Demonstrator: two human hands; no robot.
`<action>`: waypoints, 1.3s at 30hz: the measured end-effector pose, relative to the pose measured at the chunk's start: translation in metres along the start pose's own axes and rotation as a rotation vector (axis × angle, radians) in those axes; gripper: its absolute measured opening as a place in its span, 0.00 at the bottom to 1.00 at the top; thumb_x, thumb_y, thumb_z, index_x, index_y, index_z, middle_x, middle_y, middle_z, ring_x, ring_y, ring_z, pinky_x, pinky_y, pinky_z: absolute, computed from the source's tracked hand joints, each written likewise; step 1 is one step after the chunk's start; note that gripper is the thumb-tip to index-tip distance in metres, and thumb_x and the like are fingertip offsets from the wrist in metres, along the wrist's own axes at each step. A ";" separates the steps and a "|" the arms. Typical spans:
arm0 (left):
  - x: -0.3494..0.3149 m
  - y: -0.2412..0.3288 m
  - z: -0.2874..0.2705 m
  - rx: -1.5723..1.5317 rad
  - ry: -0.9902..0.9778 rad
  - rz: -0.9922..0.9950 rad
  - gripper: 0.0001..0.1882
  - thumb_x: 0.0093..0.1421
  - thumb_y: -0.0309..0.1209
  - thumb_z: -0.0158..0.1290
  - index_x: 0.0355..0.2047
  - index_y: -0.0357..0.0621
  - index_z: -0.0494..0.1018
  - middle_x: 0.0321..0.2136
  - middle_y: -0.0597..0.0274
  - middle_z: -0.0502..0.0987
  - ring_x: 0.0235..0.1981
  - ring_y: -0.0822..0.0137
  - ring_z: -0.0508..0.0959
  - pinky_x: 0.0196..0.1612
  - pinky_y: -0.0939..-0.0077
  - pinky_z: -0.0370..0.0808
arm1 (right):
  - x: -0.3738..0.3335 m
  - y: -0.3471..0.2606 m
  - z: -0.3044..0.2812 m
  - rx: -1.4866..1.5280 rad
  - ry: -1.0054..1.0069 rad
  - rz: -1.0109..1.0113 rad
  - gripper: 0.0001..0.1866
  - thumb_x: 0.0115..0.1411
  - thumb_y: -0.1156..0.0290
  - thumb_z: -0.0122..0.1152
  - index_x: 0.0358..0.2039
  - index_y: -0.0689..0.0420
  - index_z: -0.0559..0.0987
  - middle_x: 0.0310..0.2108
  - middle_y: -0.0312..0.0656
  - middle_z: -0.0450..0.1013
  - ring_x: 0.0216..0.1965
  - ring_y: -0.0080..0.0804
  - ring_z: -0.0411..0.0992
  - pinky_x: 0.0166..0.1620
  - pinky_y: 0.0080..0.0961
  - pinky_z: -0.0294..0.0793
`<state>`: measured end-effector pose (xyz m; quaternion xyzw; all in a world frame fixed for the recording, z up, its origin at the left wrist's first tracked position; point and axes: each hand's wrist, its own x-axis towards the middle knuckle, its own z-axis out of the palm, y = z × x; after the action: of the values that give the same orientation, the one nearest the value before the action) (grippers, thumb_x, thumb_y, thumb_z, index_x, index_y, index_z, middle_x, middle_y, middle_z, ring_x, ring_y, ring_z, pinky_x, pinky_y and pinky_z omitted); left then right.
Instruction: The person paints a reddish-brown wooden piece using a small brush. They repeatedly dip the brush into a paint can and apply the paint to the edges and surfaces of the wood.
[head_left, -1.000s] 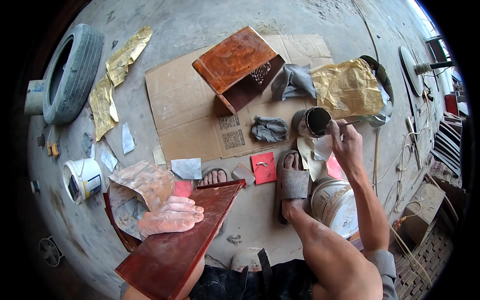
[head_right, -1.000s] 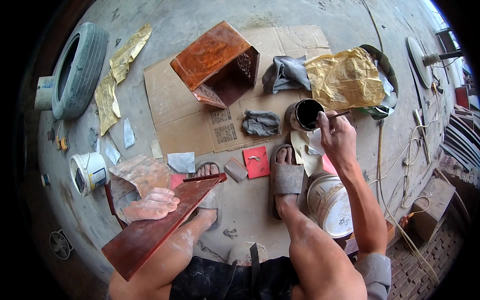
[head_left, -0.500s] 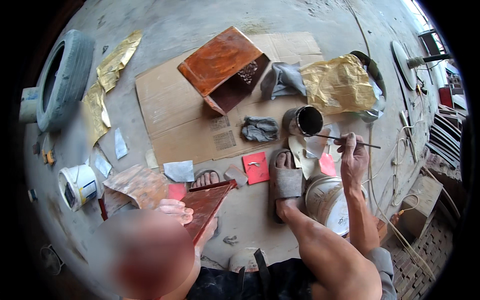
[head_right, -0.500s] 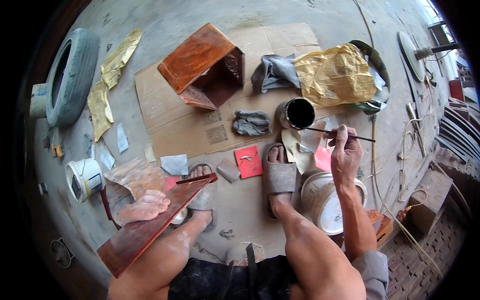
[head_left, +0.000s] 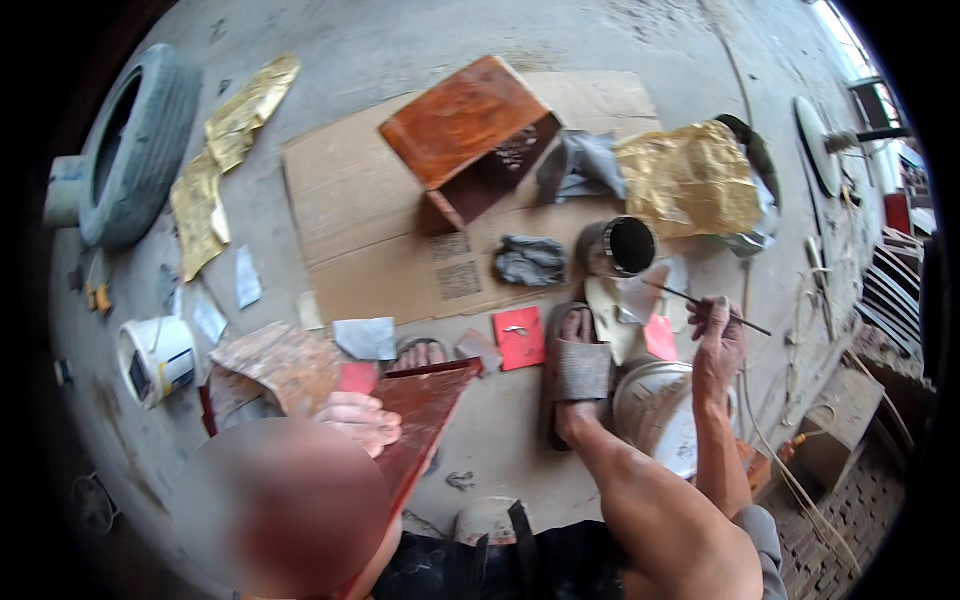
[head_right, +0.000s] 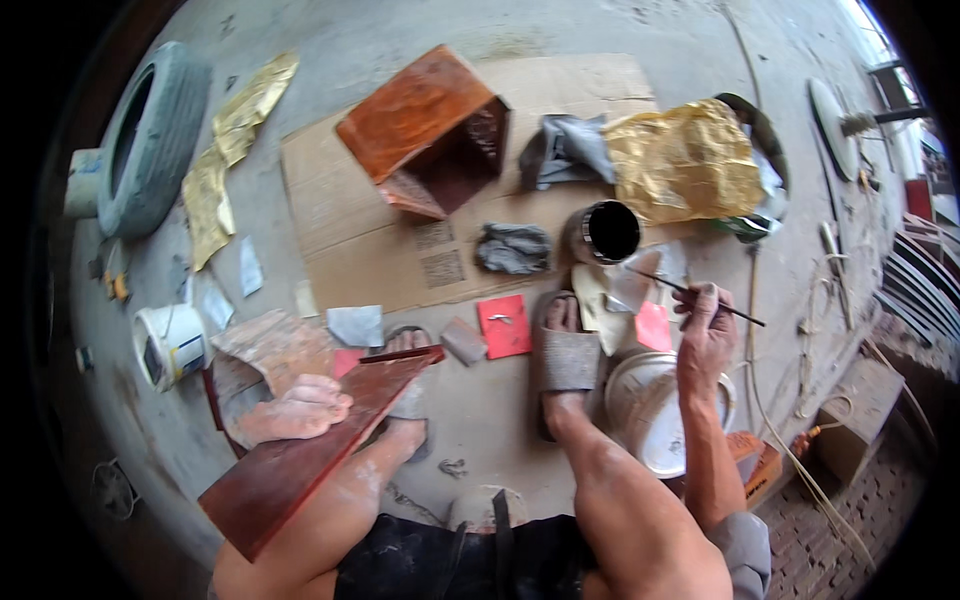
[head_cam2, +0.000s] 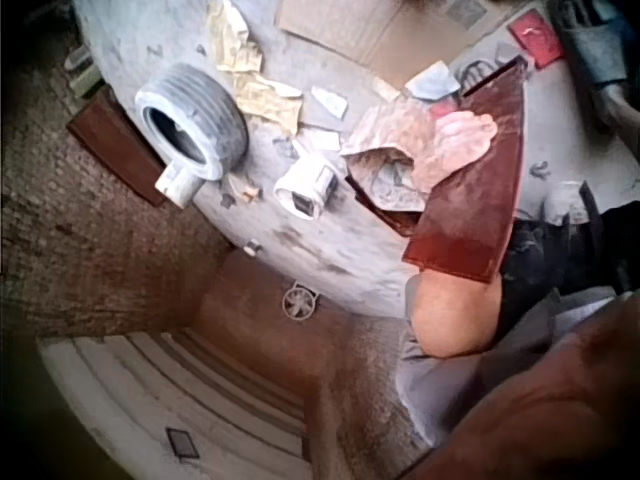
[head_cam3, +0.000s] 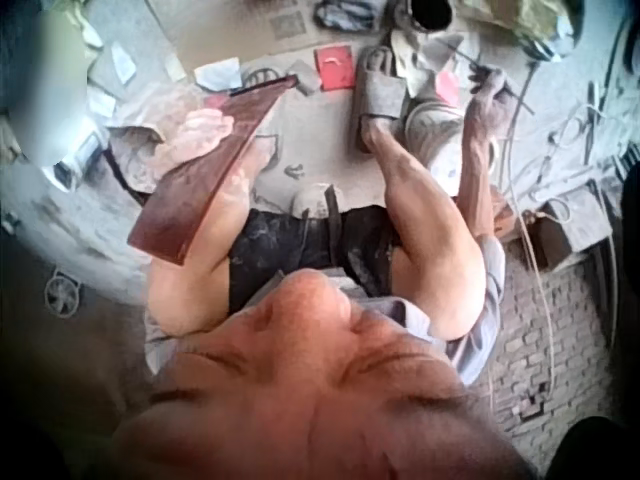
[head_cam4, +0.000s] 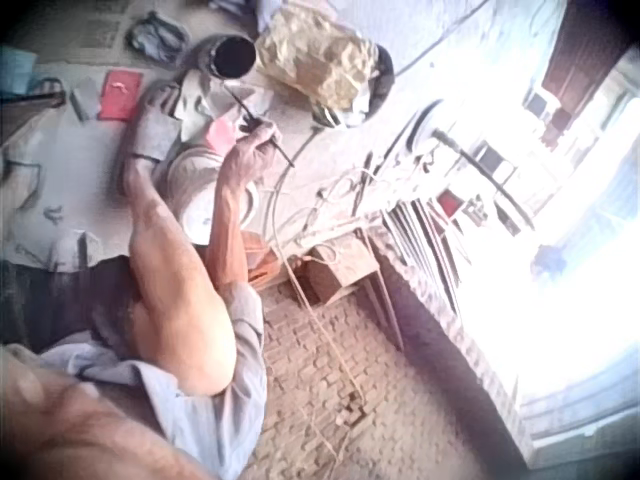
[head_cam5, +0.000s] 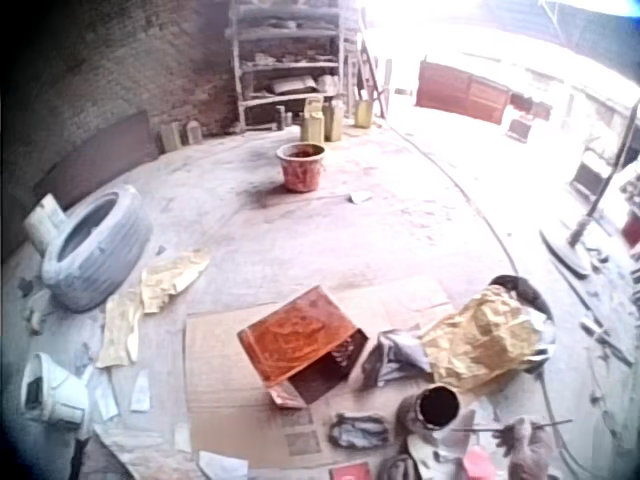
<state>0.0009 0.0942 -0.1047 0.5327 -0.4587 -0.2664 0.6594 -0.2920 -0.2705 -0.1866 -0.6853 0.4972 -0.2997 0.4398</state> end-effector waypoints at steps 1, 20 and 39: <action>0.000 0.002 0.000 0.004 -0.004 0.001 0.13 0.60 0.31 0.58 0.35 0.29 0.80 0.38 0.40 0.83 0.44 0.45 0.83 0.50 0.48 0.73 | -0.003 0.001 0.004 0.041 0.000 0.048 0.16 0.74 0.59 0.46 0.39 0.59 0.75 0.31 0.42 0.80 0.27 0.19 0.71 0.30 0.16 0.68; 0.000 -0.001 -0.008 -0.053 -0.073 0.054 0.12 0.63 0.28 0.55 0.40 0.28 0.77 0.40 0.38 0.82 0.46 0.42 0.82 0.52 0.46 0.72 | -0.068 -0.059 0.068 0.652 -0.714 0.384 0.12 0.74 0.65 0.46 0.42 0.61 0.73 0.37 0.49 0.79 0.37 0.30 0.77 0.39 0.25 0.75; 0.002 0.003 0.000 -0.037 -0.003 0.024 0.11 0.62 0.28 0.56 0.36 0.28 0.78 0.37 0.38 0.83 0.44 0.43 0.83 0.51 0.47 0.73 | -0.070 -0.063 0.070 0.631 -0.734 0.418 0.13 0.74 0.65 0.45 0.43 0.62 0.73 0.37 0.49 0.79 0.37 0.29 0.77 0.45 0.26 0.76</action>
<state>0.0014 0.0934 -0.1013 0.5145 -0.4611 -0.2677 0.6716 -0.2294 -0.1758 -0.1586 -0.4657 0.3221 -0.0811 0.8202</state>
